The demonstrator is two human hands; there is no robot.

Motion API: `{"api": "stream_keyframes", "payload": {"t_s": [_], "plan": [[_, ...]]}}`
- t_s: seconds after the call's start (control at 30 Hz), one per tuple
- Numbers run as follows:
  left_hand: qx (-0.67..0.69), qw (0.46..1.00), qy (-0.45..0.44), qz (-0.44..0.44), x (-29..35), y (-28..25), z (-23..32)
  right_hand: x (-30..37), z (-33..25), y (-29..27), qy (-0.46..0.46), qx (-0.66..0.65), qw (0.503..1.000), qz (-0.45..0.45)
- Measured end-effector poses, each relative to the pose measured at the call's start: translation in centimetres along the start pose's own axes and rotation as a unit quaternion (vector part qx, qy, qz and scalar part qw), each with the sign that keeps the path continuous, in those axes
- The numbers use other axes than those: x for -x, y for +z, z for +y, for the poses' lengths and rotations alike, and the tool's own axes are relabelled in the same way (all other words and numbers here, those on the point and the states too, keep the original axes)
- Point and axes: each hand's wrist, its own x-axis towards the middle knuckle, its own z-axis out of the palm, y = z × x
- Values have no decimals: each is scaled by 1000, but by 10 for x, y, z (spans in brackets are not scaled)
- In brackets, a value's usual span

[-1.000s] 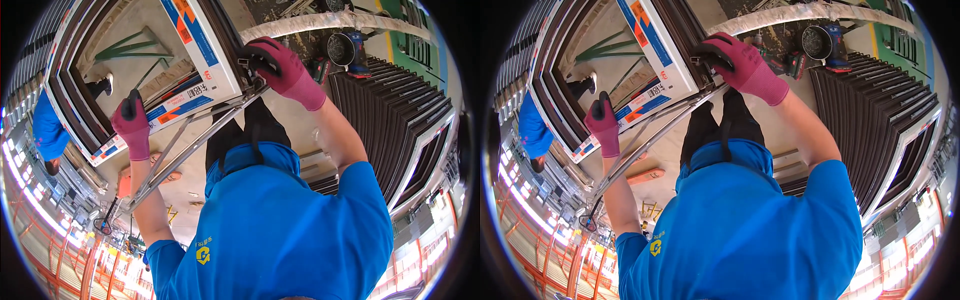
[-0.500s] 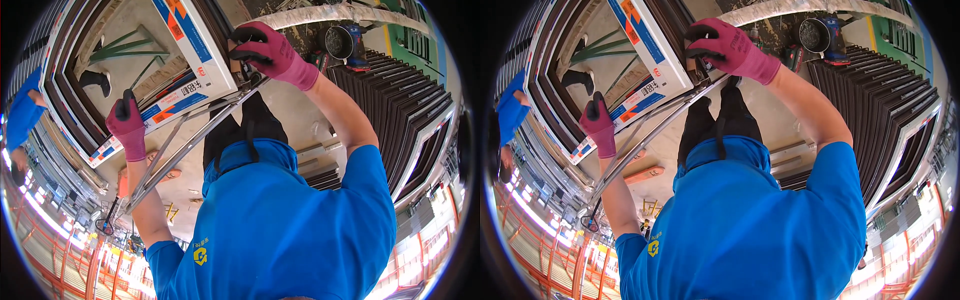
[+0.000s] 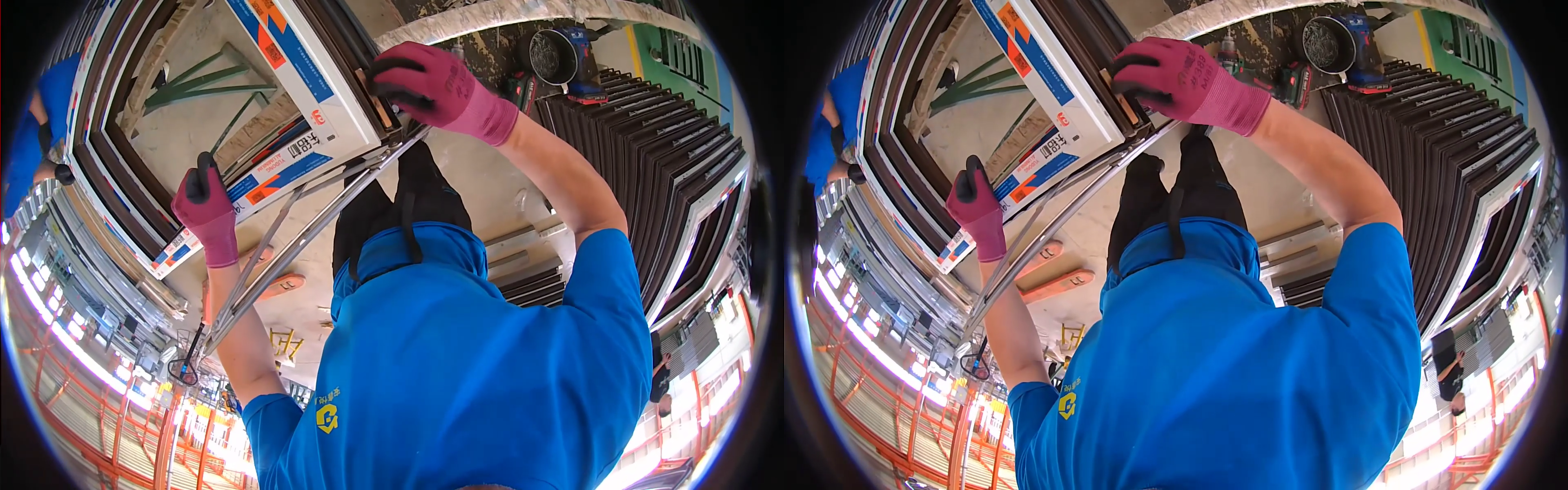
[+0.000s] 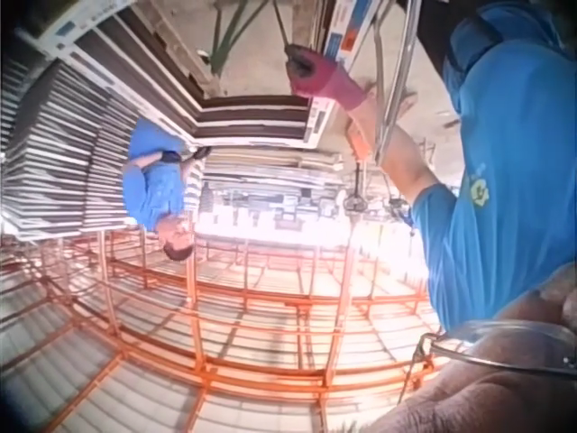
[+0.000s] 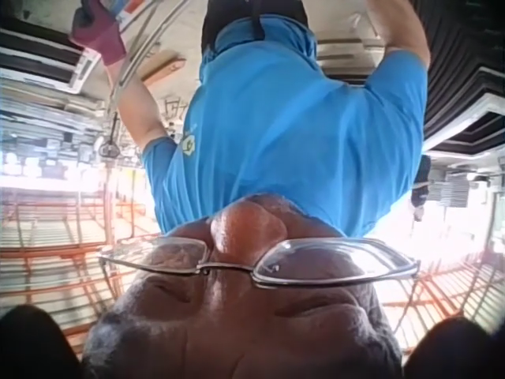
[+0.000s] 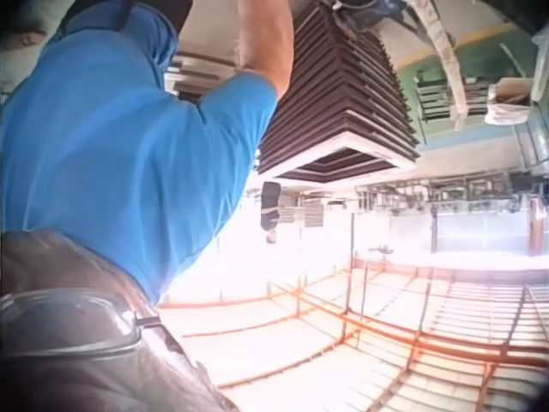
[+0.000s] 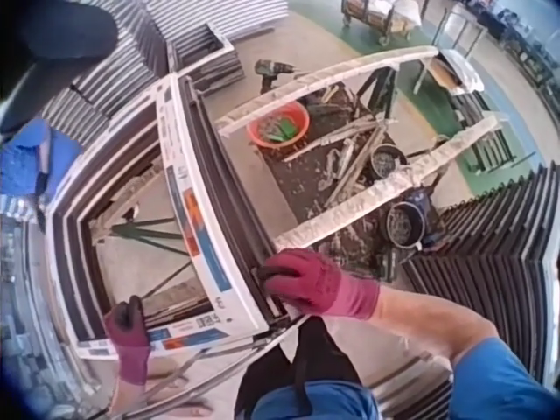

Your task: Using a power drill to attach metal hardware to white window frame sections on a factory floor.

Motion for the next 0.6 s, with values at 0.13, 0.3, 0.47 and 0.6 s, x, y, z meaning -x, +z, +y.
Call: {"api": "stream_keyframes", "payload": {"t_s": [0.13,0.3,0.47,0.6], "plan": [[-14,1000,-3,-12,0,-2,5,0,-20,-2,166,-42,985,-20],[-4,1000,14,-6,0,-1,5,-9,-34,4,327,-69,942,-4],[0,1000,4,-4,0,-1,2,-19,-45,4,364,27,931,-13],[-1,1000,0,-11,-1,-3,2,-24,-52,2,373,10,927,24]]}}
